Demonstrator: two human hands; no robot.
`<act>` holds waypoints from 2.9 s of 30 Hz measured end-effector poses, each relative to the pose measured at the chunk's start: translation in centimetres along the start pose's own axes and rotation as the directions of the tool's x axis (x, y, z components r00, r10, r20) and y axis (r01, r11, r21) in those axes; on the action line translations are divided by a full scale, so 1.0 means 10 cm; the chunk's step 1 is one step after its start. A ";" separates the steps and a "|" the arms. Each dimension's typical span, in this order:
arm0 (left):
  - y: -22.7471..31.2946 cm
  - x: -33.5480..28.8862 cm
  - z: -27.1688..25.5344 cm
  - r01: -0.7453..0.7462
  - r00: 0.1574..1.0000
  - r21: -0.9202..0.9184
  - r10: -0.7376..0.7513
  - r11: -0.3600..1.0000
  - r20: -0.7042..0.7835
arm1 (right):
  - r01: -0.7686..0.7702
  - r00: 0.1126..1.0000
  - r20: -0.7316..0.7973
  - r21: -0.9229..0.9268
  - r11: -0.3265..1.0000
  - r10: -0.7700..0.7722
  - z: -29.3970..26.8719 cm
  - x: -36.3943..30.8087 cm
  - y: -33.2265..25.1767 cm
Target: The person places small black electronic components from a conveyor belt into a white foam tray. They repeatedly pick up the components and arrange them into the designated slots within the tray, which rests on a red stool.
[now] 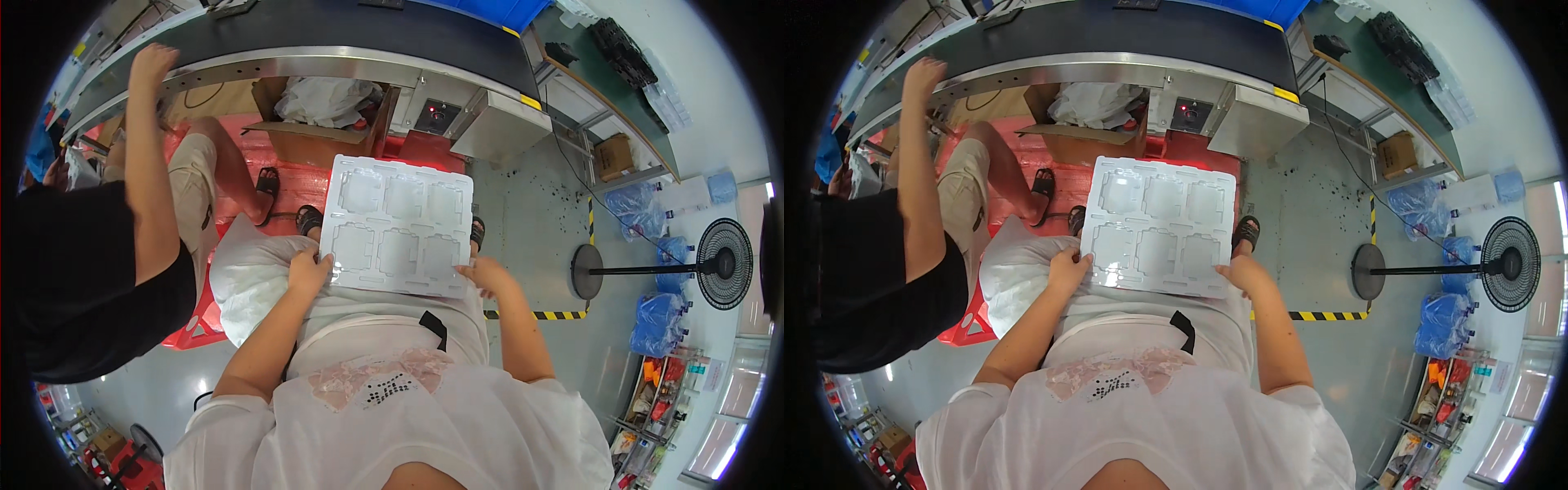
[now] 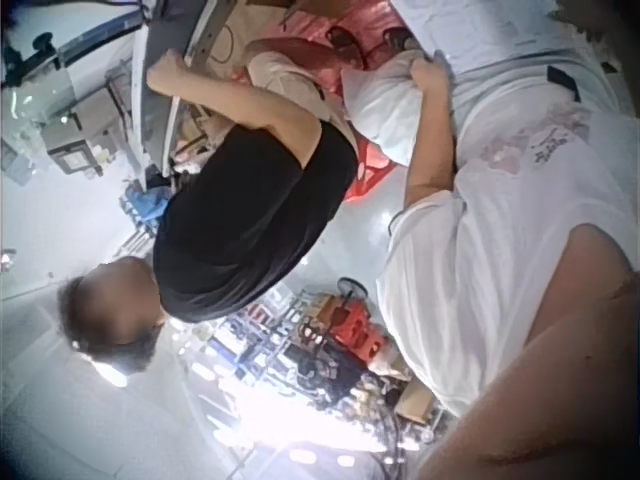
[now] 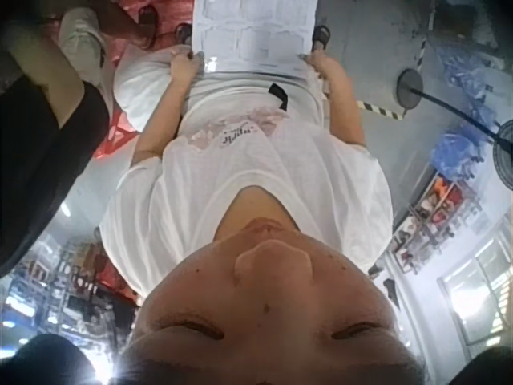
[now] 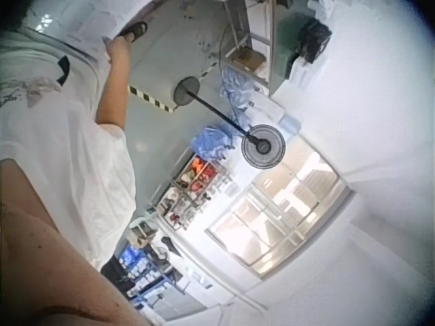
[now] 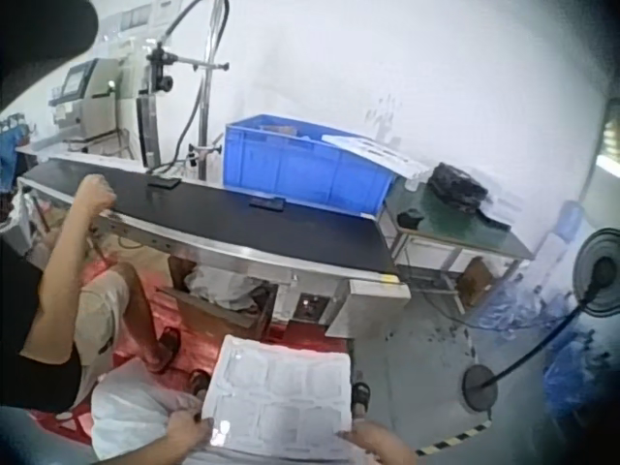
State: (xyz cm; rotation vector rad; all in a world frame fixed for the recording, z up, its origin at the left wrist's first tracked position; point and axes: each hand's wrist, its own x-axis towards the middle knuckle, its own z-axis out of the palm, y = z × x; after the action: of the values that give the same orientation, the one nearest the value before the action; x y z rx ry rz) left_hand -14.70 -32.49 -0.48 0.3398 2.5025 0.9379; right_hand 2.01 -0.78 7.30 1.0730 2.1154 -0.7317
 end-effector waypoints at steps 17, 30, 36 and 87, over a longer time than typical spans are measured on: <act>2.50 1.59 -1.80 -0.825 0.246 0.271 0.746 0.496 -0.619 | 0.442 0.288 -0.650 -0.562 0.699 -0.704 -3.35 1.03 -2.50; 2.98 3.65 -2.51 -0.550 0.663 0.766 0.731 0.333 0.159 | 0.898 0.288 -0.753 -0.001 0.439 -0.591 -3.12 0.43 -1.93; 3.40 2.93 -2.34 -0.497 0.621 0.761 0.783 0.417 -0.023 | 0.900 0.427 -0.663 0.247 0.358 -0.615 -2.11 -0.56 -1.62; 1.22 1.17 0.21 0.052 0.995 0.403 -0.084 0.914 0.062 | 0.312 0.748 -0.663 0.380 0.871 0.021 0.87 0.49 0.02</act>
State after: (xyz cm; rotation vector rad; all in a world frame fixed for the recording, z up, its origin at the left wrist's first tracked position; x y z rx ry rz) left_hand -23.01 -17.93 2.51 0.4038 2.6031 0.3671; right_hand 2.53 -4.52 -1.96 1.6176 2.7210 -1.1170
